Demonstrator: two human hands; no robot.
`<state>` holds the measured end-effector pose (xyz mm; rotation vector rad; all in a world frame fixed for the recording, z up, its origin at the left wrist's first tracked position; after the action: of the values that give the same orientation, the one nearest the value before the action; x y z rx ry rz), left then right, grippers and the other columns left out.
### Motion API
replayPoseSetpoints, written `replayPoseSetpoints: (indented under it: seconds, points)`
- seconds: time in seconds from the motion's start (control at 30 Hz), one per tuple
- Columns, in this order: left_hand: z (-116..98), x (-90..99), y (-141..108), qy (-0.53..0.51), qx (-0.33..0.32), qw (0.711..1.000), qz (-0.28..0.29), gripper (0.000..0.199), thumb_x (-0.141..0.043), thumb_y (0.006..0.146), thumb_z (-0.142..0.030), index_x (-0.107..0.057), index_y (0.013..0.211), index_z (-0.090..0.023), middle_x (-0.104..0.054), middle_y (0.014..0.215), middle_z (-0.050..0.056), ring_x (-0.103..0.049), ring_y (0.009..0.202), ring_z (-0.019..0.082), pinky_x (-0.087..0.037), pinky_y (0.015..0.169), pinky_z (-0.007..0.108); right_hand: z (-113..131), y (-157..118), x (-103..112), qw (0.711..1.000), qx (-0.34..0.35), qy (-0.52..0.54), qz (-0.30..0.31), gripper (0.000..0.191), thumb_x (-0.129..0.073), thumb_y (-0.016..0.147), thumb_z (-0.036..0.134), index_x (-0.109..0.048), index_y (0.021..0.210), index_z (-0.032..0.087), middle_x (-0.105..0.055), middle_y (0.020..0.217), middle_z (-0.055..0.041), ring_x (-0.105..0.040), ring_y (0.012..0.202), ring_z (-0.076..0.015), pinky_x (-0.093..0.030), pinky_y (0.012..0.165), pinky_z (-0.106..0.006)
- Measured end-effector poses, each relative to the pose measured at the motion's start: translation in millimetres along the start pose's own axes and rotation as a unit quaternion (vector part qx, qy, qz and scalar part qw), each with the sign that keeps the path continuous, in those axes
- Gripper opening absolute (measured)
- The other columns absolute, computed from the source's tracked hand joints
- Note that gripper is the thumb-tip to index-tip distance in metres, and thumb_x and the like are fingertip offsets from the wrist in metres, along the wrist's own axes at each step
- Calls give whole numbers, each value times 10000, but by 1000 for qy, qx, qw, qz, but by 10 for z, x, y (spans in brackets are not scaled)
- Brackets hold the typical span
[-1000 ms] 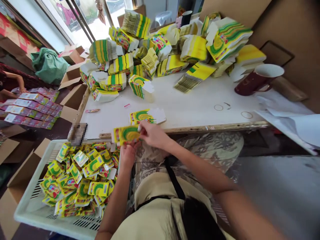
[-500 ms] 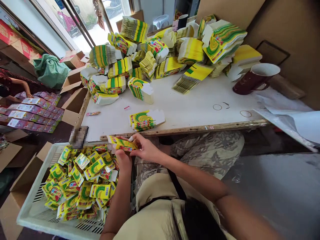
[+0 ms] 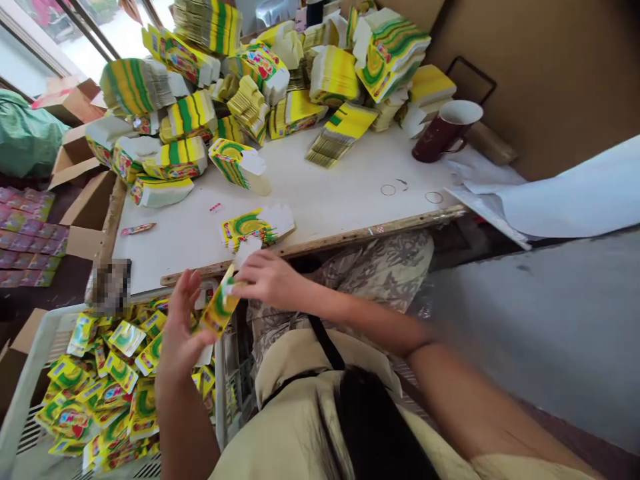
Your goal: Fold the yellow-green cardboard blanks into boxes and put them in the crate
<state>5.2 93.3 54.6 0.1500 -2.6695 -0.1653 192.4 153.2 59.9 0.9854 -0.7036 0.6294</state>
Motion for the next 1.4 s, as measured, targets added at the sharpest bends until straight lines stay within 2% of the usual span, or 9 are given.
replayPoseSetpoints:
  seconds: [0.1, 0.2, 0.37, 0.47, 0.57, 0.77, 0.93, 1.2, 1.4]
  points:
    - [57, -201, -12, 127, 35, 990, 54, 840, -793, 616, -570, -498, 1300, -182, -590, 1290, 148, -587, 1191, 331, -505, 970, 447, 201, -2, -25, 999, 44, -4, -23, 268, -435, 1001, 199, -669, 1103, 279, -652, 1228, -14, -458, 1297, -175, -215, 1205, -412]
    - [138, -316, -38, 194, 68, 978, -21, 587, -745, 657, -507, -528, 1094, -180, -629, 908, 40, -641, 801, 233, -544, 698, 357, 100, -8, -55, 982, -97, 115, -114, 438, -584, 939, 347, -506, 1345, 204, -417, 1517, -114, -277, 1459, -225, -177, 1228, -429]
    - [101, -505, -110, 219, -26, 973, -65, 725, -773, 671, -440, -433, 1258, -183, -603, 1048, 71, -630, 899, 238, -530, 747, 349, -143, -26, -436, 821, -322, 465, -77, 553, -591, 929, 328, -408, 1406, 117, -509, 1404, -175, -458, 1328, -227, -367, 1114, -384]
    - [32, -615, -157, 210, -139, 965, -73, 846, -771, 711, -357, -310, 1404, -203, -495, 1299, 137, -572, 1145, 269, -502, 913, 380, -67, 7, -576, 718, -301, 627, 30, 310, -617, 915, 313, -579, 1175, 150, -645, 1099, -67, -589, 1060, -173, -464, 952, -299]
    - [4, -660, -184, 213, -191, 954, -89, 873, -793, 699, -333, -298, 1408, -215, -456, 1317, 133, -538, 1191, 275, -473, 978, 405, -56, 0, -552, 677, -273, 681, 56, 238, -659, 890, 330, -607, 1035, 149, -630, 937, -14, -587, 897, -130, -471, 837, -241]
    - [139, -620, -110, 208, -137, 967, -48, 675, -749, 685, -310, -414, 1257, -187, -512, 1120, 86, -585, 999, 245, -514, 886, 406, -94, -74, -437, 815, -299, 496, 14, 515, -611, 913, 379, -501, 1352, 132, -586, 1332, -141, -542, 1249, -240, -420, 1046, -350]
    - [326, -564, -42, 202, -106, 972, -49, 525, -650, 664, -227, -469, 1154, -179, -474, 1115, 110, -579, 999, 256, -525, 882, 429, 169, -46, -310, 942, -164, 289, 39, 486, -549, 922, 140, -463, 1399, 111, -319, 1570, -195, -383, 1428, -246, -382, 1121, -343]
    - [284, -562, -23, 163, -26, 984, -63, 655, -734, 635, -343, -455, 1202, -170, -548, 1109, 96, -618, 934, 224, -541, 799, 366, -68, -75, -270, 958, -156, 238, -29, 285, -547, 861, 26, -671, 1103, 115, -583, 1315, -154, -572, 1217, -203, -454, 1058, -320]
    - [402, -505, -70, 226, 69, 970, -56, 609, -745, 595, -420, -582, 1126, -171, -676, 938, 56, -647, 766, 222, -533, 676, 337, 9, -58, -374, 985, -74, 124, 91, 199, -593, 907, 147, -683, 1083, 121, -524, 1341, -171, -531, 1245, -211, -471, 1009, -293]
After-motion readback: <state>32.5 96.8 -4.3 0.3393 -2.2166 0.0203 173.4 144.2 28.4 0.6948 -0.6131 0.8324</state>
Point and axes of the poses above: each hand's wrist, its own y-axis towards the middle knuckle, its own x-axis out of the back of the hand, z = x × y, the point moved 5 cm from there along y, towards the middle knuckle
